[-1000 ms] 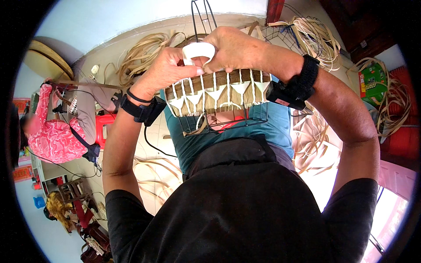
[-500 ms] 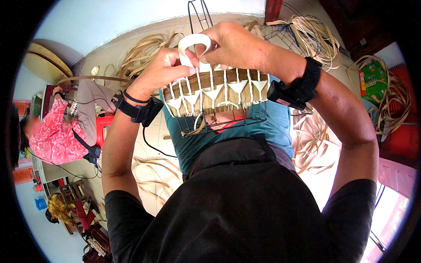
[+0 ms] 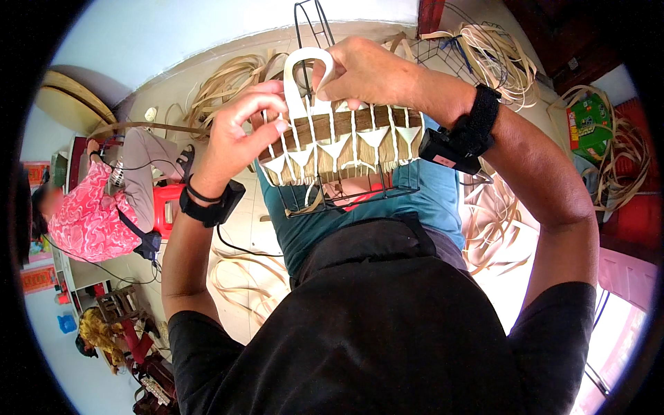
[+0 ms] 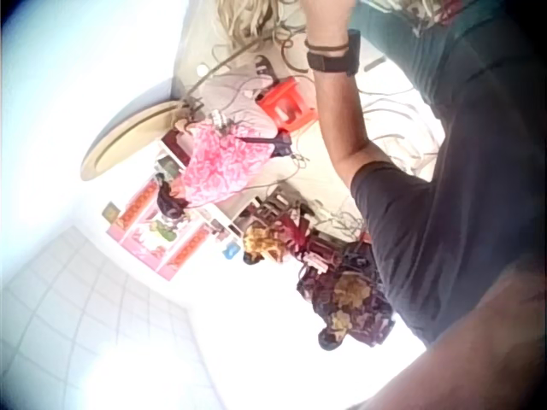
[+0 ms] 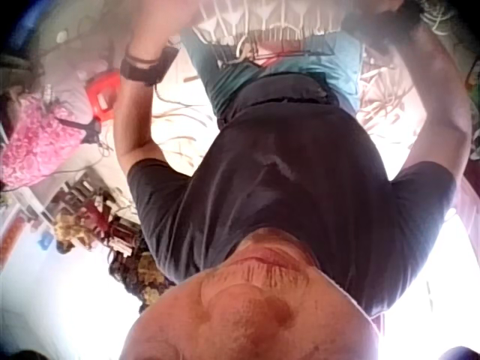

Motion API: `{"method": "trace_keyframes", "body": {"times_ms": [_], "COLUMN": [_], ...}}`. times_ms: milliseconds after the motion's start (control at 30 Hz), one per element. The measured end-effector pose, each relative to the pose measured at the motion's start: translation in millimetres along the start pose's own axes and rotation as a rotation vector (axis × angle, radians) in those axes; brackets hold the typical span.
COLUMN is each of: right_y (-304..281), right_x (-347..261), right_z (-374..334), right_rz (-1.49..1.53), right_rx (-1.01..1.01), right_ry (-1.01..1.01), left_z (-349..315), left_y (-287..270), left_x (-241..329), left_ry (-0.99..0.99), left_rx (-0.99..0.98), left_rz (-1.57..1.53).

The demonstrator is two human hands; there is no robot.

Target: The person is weaving white strips around a basket frame, looping each strip over and under the vertical ribs and pulling them tight by hand.

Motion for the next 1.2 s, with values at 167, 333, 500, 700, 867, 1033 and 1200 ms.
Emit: {"method": "trace_keyframes", "body": {"times_ms": [167, 333, 500, 700, 867, 1033, 1200], "right_y": [0.9, 0.6, -0.6, 0.3, -0.3, -3.3, -1.3], "right_x": [-2.3, 0.8, -1.3, 1.7, -2.8, -5.1, -0.2], "right_z": [0.6, 2.4, 0.7, 2.5, 4.2, 8.4, 12.0], "right_rz": [0.014, 0.072, 0.066, 0.095, 0.047, -0.127, -0.217], "right_rx": [-0.037, -0.075, -0.075, -0.107, -0.086, -0.084, -0.065], "right_ry": [0.013, 0.002, 0.005, 0.03, 0.031, 0.082, 0.051], "left_z": [-3.0, 1.2, 6.9, 10.5, 14.8, 13.6, 10.1], "left_y": [15.5, 18.7, 20.5, 22.1, 19.9, 22.3, 25.6], "left_x": [9.5, 16.5, 19.7, 19.9, 14.5, 15.8, 18.4], "left_ry": [-0.017, 0.029, 0.064, 0.035, -0.079, -0.085, -0.049], "left_rx": [-0.056, -0.088, -0.123, -0.163, -0.228, -0.209, -0.196], "left_rz": [0.084, 0.217, 0.226, 0.208, 0.2, 0.176, 0.195]}}
Point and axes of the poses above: each hand's wrist, its own z-axis towards the middle knuckle, its own y-axis out of the palm, x = y × z, the point moved 3 cm from there along z, towards the middle knuckle, and after that the axes turned 11 degrees about -z, right-handed, at the moved point
